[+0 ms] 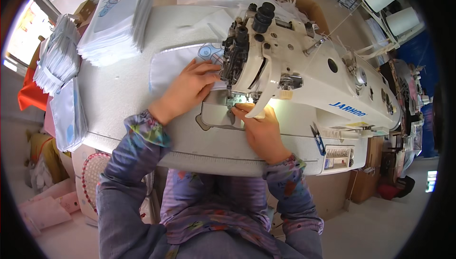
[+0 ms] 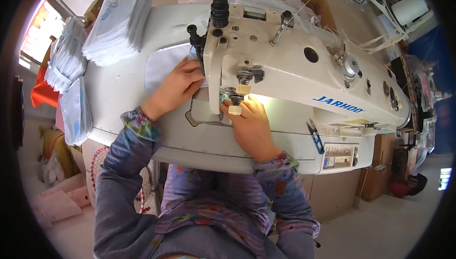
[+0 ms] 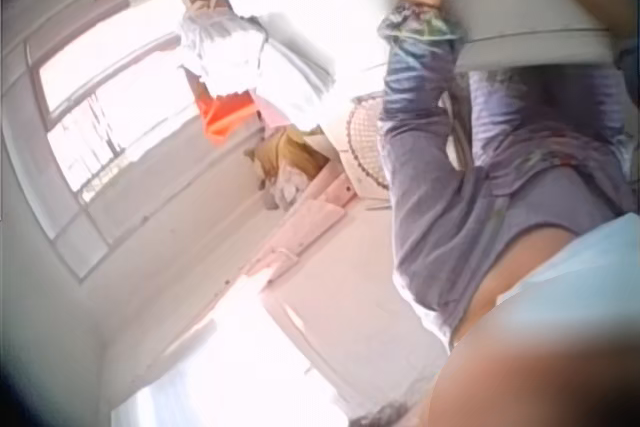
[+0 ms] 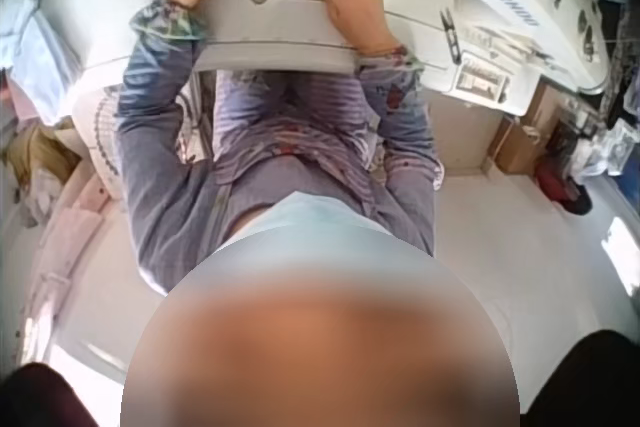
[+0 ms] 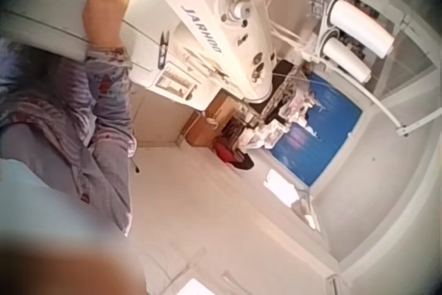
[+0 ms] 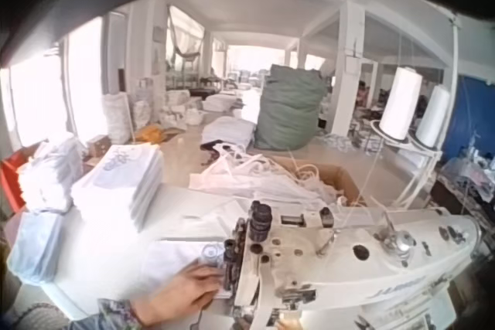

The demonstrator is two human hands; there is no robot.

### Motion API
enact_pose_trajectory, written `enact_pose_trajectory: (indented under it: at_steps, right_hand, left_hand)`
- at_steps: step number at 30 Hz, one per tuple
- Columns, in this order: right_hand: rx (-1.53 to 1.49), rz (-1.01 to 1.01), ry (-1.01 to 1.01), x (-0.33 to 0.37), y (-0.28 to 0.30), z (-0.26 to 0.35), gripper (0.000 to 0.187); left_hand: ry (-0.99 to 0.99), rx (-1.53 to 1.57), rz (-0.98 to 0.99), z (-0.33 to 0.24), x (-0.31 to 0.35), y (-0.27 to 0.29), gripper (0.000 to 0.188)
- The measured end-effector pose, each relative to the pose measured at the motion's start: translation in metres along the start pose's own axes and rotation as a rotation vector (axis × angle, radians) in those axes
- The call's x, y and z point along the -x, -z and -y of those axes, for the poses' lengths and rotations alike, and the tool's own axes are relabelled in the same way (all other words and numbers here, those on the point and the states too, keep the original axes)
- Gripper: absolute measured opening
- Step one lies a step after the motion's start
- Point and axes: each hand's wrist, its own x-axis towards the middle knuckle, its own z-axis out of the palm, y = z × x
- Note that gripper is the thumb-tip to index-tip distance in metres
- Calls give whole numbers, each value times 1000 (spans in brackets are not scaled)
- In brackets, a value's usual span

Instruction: Sewing the edges of fabric pouches using an industrial sewing machine.

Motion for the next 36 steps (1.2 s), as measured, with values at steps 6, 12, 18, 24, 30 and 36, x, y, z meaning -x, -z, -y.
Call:
enact_pose_trajectory:
  at_steps: [6,12,18,24,30,36]
  right_hand:
    - [-156,-5,-98,3,-5,12,42]
    - [-150,107,144,-17,-34,64,48]
    - [-18,232,204,-10,-47,91,53]
    - [-193,174,119,-1,-46,83,50]
    - [-163,152,103,-2,-45,81,48]
    - [-113,103,138,-7,-50,85,49]
  left_hand:
    - [202,-338,-147,-60,58,-10,46]
    - [590,-422,-543,-69,112,63,31]
    - [702,25,-341,-67,187,93,33]
    - [1031,-465,-1095,17,308,246,42]
    - [1503,-1262,-567,40,297,255,57]
    - [526,-740,-585,18,142,230,58]
